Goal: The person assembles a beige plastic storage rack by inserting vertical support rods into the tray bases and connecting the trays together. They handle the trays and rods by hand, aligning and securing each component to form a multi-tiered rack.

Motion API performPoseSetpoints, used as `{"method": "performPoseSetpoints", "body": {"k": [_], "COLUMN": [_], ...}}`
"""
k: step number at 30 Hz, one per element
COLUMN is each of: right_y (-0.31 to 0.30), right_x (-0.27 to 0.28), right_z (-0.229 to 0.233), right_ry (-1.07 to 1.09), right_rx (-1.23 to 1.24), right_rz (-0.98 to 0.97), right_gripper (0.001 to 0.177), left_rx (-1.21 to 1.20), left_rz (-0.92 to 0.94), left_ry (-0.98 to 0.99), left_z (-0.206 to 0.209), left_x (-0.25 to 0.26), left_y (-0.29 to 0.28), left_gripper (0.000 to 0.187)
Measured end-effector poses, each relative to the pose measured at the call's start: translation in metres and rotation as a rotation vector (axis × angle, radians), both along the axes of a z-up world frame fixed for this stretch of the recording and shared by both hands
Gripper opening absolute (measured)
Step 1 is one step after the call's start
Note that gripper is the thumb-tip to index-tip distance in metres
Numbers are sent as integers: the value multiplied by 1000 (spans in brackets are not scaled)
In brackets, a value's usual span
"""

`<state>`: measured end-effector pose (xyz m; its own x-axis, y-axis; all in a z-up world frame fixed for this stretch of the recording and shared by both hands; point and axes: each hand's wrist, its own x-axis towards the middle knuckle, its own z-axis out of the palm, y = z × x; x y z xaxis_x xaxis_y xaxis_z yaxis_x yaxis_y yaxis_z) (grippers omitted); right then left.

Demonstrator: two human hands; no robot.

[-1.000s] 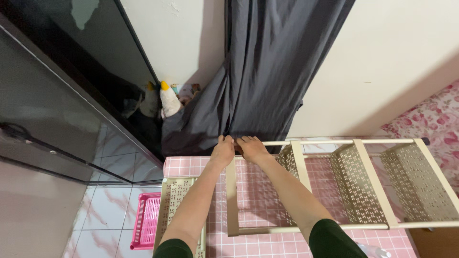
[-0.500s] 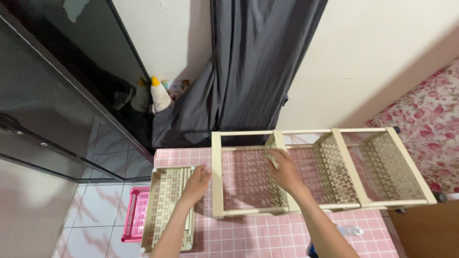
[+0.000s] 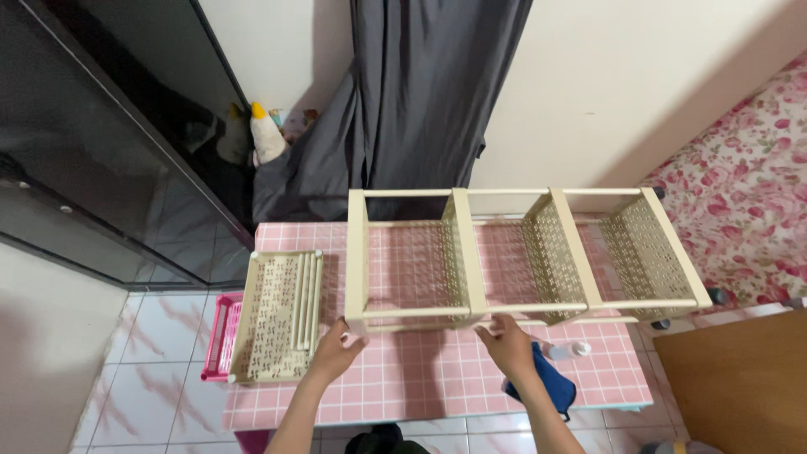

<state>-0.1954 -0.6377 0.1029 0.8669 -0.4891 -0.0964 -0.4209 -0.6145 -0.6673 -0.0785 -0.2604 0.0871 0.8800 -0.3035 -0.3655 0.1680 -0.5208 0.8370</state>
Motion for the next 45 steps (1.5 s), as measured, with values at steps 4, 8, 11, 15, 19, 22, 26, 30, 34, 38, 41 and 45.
{"method": "performPoseSetpoints", "body": {"k": [4,8,11,15,19,22,26,30,34,38,41,45], "right_y": [15,35,44,49,39,28,17,16,19,27,33,38], "right_x": [15,20,26,28,39,57,73,77,75,67,61,57], "right_z": [-18,-23,-18,-9,12,38,80,117,147,173,190,204], "right_ry": [-85,-144,-52,-206,-339,-401,-388,-411,-427,-314,-218,-182], "right_rx": [-56,-58,-41,-50,-76,-132,-76,-221,-243,-253,-247,-221], "right_rz": [13,14,-124,-125,-103,-82,-82,-80,-43,-31,-20,4], "right_gripper": [70,59,45,38,33,26,23,26,28,32,33,33], "left_rx": [77,77,102,85,85,-56,-105,-75,-190,-194,-159,-136], "left_rz": [81,147,171,172,164,194,165,185,222,257,279,281], "left_ry": [-185,-225,-229,-235,-173,-302,-392,-396,-505,-430,-423,-396], "left_z": [-24,-43,-46,-33,-1,29,72,110,139,162,175,184], "left_x": [-3,-1,-2,0,5,10,14,14,13,10,5,2], "left_y": [-9,-17,-21,-25,-31,-39,-43,-43,-39,-31,-26,-25], "left_gripper": [35,30,29,30,27,30,21,17,22,25,27,29]}}
